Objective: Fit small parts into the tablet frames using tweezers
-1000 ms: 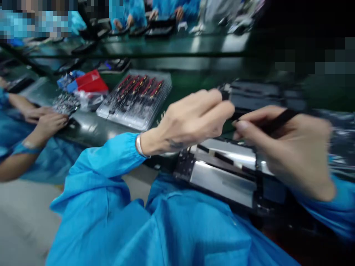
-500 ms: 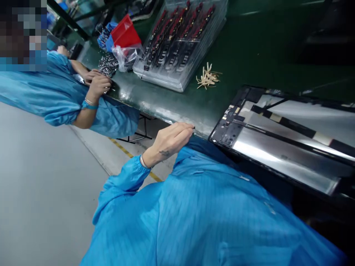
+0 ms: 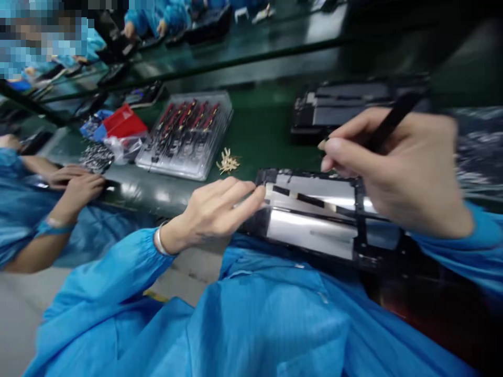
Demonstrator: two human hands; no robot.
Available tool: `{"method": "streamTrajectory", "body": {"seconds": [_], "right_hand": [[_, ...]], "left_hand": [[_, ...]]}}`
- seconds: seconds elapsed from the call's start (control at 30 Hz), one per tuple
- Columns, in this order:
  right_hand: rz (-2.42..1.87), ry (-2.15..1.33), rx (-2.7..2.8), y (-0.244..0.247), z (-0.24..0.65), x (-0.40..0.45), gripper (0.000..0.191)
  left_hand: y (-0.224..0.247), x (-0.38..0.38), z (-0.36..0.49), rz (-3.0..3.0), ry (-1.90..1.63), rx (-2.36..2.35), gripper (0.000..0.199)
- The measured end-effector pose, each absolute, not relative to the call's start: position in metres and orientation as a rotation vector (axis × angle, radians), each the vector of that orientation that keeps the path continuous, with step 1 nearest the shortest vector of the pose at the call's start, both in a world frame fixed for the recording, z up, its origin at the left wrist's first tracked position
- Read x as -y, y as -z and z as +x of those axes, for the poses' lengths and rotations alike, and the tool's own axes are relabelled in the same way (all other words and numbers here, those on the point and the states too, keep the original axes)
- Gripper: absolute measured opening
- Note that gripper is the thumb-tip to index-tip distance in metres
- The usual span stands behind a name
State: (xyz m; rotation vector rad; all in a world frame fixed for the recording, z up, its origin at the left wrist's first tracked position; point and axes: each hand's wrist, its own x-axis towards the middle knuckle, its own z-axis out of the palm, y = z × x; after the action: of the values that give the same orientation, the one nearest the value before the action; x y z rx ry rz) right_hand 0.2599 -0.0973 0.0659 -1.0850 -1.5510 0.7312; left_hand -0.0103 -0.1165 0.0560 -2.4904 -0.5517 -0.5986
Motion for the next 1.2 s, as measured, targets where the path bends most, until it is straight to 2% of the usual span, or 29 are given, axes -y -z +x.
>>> {"method": "streamTrajectory", "body": {"seconds": [0.17,0.33,0.47,0.57,0.67,0.73,0.83,1.1,1.2], "right_hand": [[-1.023,-0.775,1.429,-0.063,0.257,0.089,0.011],[-0.985,-0.752,1.421,-0.057,0.263,0.084,0.019],[-0.997,-0.711,1.501,-0.053,0.268,0.078,0.024],[-0.996,-0.757,1.61,-0.051,0.267,0.073,0.018],[-1.01,-0.768,1.638,-0.048,0.265,0.071,0.018],[-1.024,-0.723,1.642,-0.046,0.264,0.072,0.019],[-1.044,-0.659,1.672,-0.044,0.27,0.078,0.018],[-1.23,-0.646,2.047,-0.032,0.319,0.102,0.01],[-1.349,-0.64,2.123,-0.025,0.336,0.107,0.011]], "left_hand": [[-0.076,0.066,0.057,-2.249,0.705,0.471,0.026],[-0.072,0.049,0.073,-2.293,0.762,0.489,0.027],[-0.07,0.039,0.067,-2.76,1.251,0.72,0.013],[-0.067,0.035,0.067,-2.96,1.632,1.025,0.022],[-0.064,0.037,0.068,-3.009,1.78,1.236,0.031],[-0.061,0.041,0.068,-3.006,1.824,1.293,0.03],[-0.055,0.052,0.061,-3.03,1.707,1.261,0.024],[-0.028,0.061,0.038,-3.394,0.628,0.702,0.025],[-0.022,0.056,0.038,-3.397,0.546,0.689,0.03]]}}
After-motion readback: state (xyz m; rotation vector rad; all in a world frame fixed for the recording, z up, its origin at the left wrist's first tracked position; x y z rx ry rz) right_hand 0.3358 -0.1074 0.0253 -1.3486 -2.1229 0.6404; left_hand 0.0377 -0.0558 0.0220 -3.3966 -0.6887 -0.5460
